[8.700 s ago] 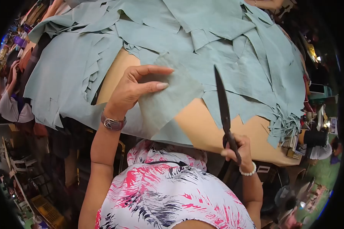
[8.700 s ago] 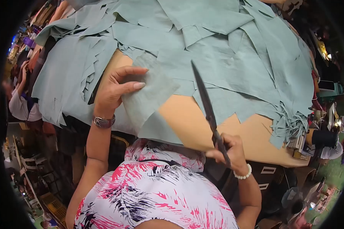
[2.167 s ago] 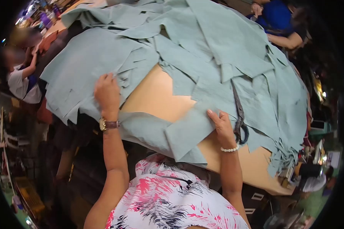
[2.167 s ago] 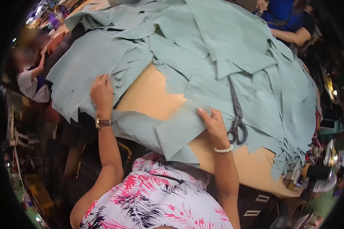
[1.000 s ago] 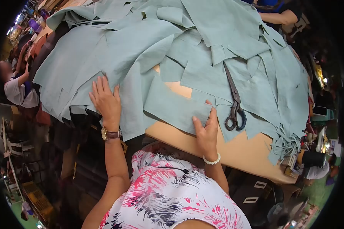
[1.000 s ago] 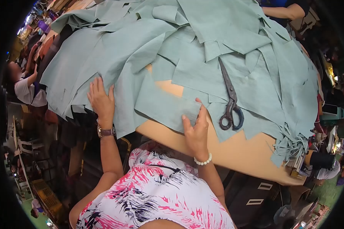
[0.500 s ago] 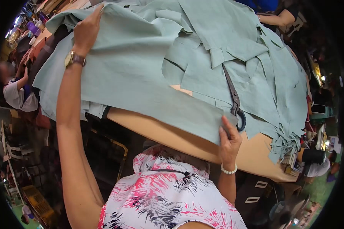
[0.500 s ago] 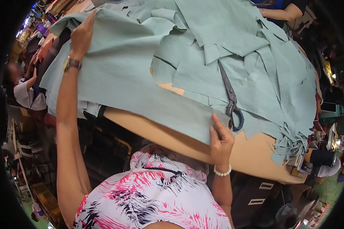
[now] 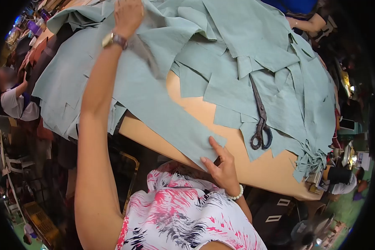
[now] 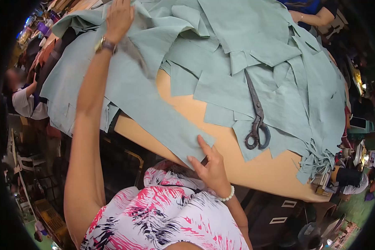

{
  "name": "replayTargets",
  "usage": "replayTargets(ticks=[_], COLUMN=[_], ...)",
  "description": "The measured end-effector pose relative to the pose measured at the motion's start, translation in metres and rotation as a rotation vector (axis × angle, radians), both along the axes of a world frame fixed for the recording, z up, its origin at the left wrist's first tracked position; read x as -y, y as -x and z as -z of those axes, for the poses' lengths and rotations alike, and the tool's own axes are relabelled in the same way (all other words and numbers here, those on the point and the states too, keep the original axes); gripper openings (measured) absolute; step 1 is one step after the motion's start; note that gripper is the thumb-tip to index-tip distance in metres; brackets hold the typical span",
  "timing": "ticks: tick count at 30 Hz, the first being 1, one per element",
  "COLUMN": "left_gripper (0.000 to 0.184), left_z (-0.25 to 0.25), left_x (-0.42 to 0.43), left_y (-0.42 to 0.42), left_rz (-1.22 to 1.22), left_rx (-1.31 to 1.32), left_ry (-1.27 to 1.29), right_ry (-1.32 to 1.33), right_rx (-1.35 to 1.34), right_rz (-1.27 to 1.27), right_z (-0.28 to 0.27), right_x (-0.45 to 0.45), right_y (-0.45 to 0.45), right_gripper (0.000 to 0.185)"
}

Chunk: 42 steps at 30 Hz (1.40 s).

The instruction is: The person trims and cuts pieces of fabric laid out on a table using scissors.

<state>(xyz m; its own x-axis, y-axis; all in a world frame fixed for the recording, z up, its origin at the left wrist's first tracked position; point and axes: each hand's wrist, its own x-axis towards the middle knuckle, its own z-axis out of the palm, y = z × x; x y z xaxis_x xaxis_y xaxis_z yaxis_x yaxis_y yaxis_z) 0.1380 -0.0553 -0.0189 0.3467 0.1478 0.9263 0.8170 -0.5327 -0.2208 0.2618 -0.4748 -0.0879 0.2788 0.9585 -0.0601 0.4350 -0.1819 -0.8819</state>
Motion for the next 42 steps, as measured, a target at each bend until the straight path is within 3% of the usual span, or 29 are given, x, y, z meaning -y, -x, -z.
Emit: replayTargets(ticks=[2, 4, 8, 11, 13, 15, 18, 20, 24, 30, 33, 34, 38, 42], left_gripper=[0.036, 0.043, 0.052, 0.055, 0.057, 0.057, 0.05, 0.041, 0.038, 0.034, 0.031, 0.03, 0.028, 0.027], left_z=[0.021, 0.053, 0.106, 0.114, 0.108, 0.097, 0.082, 0.078, 0.087, 0.089, 0.093, 0.099, 0.104, 0.109], left_x=[0.049, 0.116, 0.225, 0.235, 0.245, 0.257, 0.304, 0.342, 0.373, 0.376, 0.377, 0.377, 0.368, 0.366], left_y=[0.011, 0.028, 0.028, 0.032, 0.033, 0.025, 0.007, -0.007, -0.023, -0.028, -0.03, -0.031, -0.028, -0.026], left_rz=[0.018, 0.122, -0.023, -0.017, 0.009, 0.042, 0.333, 0.569, 0.576, 0.477, 0.464, 0.474, 0.528, 0.587], left_rx=[0.005, 0.011, -0.157, -0.137, -0.108, -0.129, -0.104, -0.05, -0.181, -0.329, -0.28, -0.225, -0.098, -0.043], left_ry=[0.257, 0.631, 0.918, 1.009, 0.977, 0.884, 0.927, 1.051, 1.083, 0.946, 0.947, 0.936, 0.94, 0.92], right_ry=[0.026, 0.005, 0.172, -0.03, -0.119, -0.072, 0.017, 0.055, 0.148, 0.276, 0.335, 0.387, 0.311, 0.563], right_rx=[-0.06, -0.07, -0.364, -0.189, 0.288, 0.577, 0.909, 0.901, 0.913, 0.673, 0.236, -0.027, -0.171, -0.283], right_rz=[0.004, -0.035, -0.024, 0.074, 0.162, 0.201, 0.104, 0.08, 0.05, 0.036, 0.1, 0.124, -0.001, -0.086], right_z=[-0.001, 0.006, 0.0, -0.011, -0.018, -0.025, -0.012, -0.018, -0.022, -0.016, -0.012, -0.021, -0.034, -0.048], right_x=[-0.001, -0.003, 0.0, 0.005, 0.007, 0.006, 0.009, 0.005, 0.006, 0.002, -0.002, -0.002, 0.023, 0.054], right_y=[-0.002, -0.007, -0.015, -0.048, -0.088, -0.118, -0.14, -0.14, -0.13, -0.153, -0.183, -0.186, -0.167, -0.152], right_gripper=[0.056, 0.056, 0.055, 0.049, 0.04, 0.033, 0.028, 0.026, 0.027, 0.019, 0.017, 0.021, 0.026, 0.029])
